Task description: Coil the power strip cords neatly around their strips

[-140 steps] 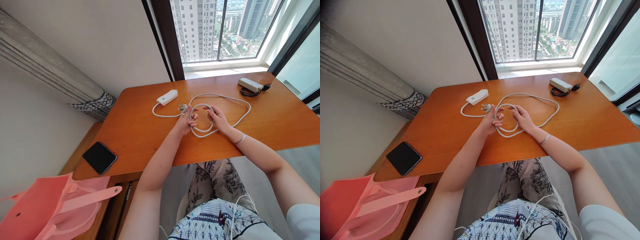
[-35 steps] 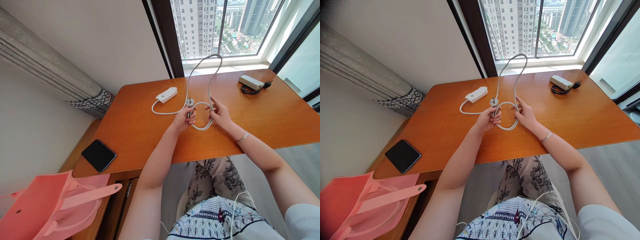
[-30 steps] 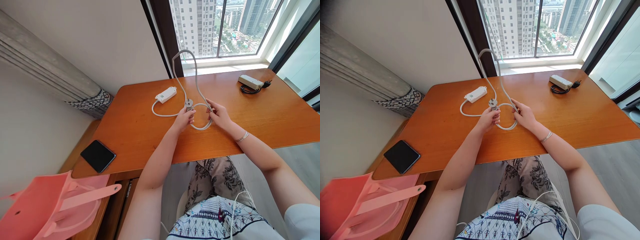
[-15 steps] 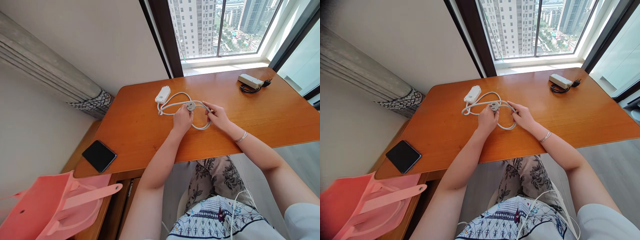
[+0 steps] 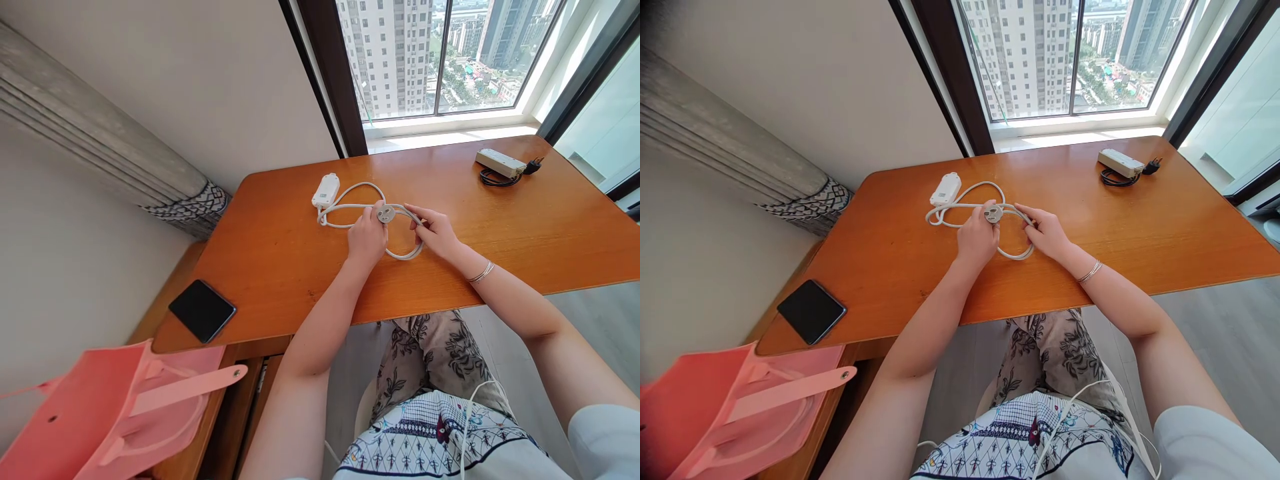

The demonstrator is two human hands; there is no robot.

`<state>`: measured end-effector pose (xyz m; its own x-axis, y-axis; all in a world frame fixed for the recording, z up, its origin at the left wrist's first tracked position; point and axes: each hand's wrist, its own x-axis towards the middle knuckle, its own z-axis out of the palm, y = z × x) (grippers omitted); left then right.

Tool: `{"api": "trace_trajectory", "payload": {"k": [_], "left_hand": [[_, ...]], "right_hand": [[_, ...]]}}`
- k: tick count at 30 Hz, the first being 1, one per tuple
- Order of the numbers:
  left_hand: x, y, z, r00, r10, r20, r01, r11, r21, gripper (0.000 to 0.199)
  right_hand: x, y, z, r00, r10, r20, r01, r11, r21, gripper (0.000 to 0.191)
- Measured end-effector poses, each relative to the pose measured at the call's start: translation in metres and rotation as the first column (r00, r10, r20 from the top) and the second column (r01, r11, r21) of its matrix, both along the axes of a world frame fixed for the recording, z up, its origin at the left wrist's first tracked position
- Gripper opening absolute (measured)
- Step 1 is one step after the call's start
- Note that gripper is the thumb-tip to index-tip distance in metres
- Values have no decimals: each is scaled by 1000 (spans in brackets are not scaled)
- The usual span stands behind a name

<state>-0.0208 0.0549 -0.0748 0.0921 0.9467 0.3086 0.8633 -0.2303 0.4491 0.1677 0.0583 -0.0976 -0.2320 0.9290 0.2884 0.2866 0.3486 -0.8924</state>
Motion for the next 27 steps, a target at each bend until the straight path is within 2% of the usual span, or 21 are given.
{"api": "trace_trajectory", "payload": {"k": [5,8,12,16,18,20,22,24,27], "left_hand": [[2,-6,9,991,9,-132,-10,1000,-4,39],[3,-10,15,988,1,-155,5,999,33,30],[2,-9,13,998,-32,-61,39,993,112,20],[-4,4,-1,984,-110,138,123,988,-92,19],[-7,10,-8,924,-144,354,211,965,-158,22],[-9,14,-10,793,-148,591,303,937,-173,18],[-10,13,-8,646,-123,753,399,895,-197,16],[-10,11,-4,547,-99,831,501,834,-230,17],[-7,6,3,471,-50,881,577,772,-265,19]], "right_hand": [[4,0,-2,993,1,116,-20,987,158,67],[5,-1,-2,990,-17,141,-19,969,247,64],[5,-1,-4,997,-23,80,0,961,278,57],[5,4,-5,990,87,-111,-67,983,172,51],[7,7,-3,965,144,-220,-130,989,77,48],[9,10,0,940,160,-303,-169,986,-4,43],[12,12,3,916,142,-374,-182,980,-75,42],[14,13,6,887,109,-448,-192,971,-144,43],[13,12,10,840,63,-539,-218,949,-229,45]]}}
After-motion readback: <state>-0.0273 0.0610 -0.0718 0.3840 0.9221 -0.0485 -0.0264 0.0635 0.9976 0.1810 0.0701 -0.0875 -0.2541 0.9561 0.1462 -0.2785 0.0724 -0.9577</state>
